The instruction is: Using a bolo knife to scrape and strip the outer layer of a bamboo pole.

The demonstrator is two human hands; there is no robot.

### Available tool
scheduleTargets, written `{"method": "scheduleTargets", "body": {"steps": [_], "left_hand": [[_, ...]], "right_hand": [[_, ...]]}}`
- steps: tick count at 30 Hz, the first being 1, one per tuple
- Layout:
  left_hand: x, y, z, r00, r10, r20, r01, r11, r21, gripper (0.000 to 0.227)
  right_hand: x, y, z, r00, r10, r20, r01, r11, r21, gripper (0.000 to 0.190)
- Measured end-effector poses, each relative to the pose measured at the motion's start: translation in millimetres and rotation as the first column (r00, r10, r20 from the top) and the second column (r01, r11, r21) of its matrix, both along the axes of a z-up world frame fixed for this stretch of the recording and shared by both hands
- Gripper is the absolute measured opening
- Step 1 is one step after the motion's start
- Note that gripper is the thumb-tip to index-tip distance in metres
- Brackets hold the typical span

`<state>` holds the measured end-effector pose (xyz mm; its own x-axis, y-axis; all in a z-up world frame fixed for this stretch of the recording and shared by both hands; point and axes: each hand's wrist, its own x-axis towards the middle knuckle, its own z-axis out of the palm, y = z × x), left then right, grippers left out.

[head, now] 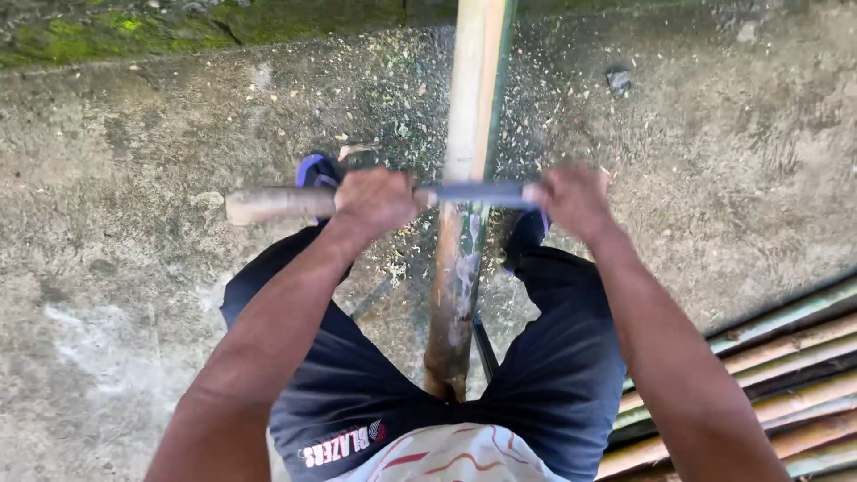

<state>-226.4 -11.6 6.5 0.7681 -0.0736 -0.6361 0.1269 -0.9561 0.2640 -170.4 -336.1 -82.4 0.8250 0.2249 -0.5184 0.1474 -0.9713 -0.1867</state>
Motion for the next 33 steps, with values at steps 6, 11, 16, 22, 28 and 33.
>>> {"method": "scheduleTargets", "body": {"steps": [6,11,16,22,28,33], "left_hand": [[4,-2,-8,1.0,-0.018,-0.021,0.018,1.0,-0.018,0.049],[7,1,-4,0.999,-0.042,0.034,0.042,0.999,-0.003,0.057],[5,6,-34,0.994,0.019,0.108,-0.015,0.999,-0.033,0.057],[14,6,-33,0.997,-0.061,0.057,0.058,0.997,0.058,0.054],[-19,17,-60,0.997,-0.047,0.063,0.054,0.993,-0.108,0.053],[-10,14,-68,0.965,-0.081,0.25,0.079,0.997,0.017,0.054]], "right_hand": [[3,6,22,0.933,0.135,0.335,-0.194,0.97,0.149,0.041],[8,7,22,0.969,0.109,0.222,-0.103,0.994,-0.042,0.048],[7,9,30,0.984,0.09,0.156,-0.106,0.99,0.097,0.049],[20,-12,-8,0.947,0.133,0.292,-0.19,0.965,0.178,0.049],[-12,37,61,0.996,0.09,0.007,-0.09,0.996,0.014,0.038],[-7,16,29,0.984,-0.177,0.023,0.169,0.964,0.207,0.036]]}}
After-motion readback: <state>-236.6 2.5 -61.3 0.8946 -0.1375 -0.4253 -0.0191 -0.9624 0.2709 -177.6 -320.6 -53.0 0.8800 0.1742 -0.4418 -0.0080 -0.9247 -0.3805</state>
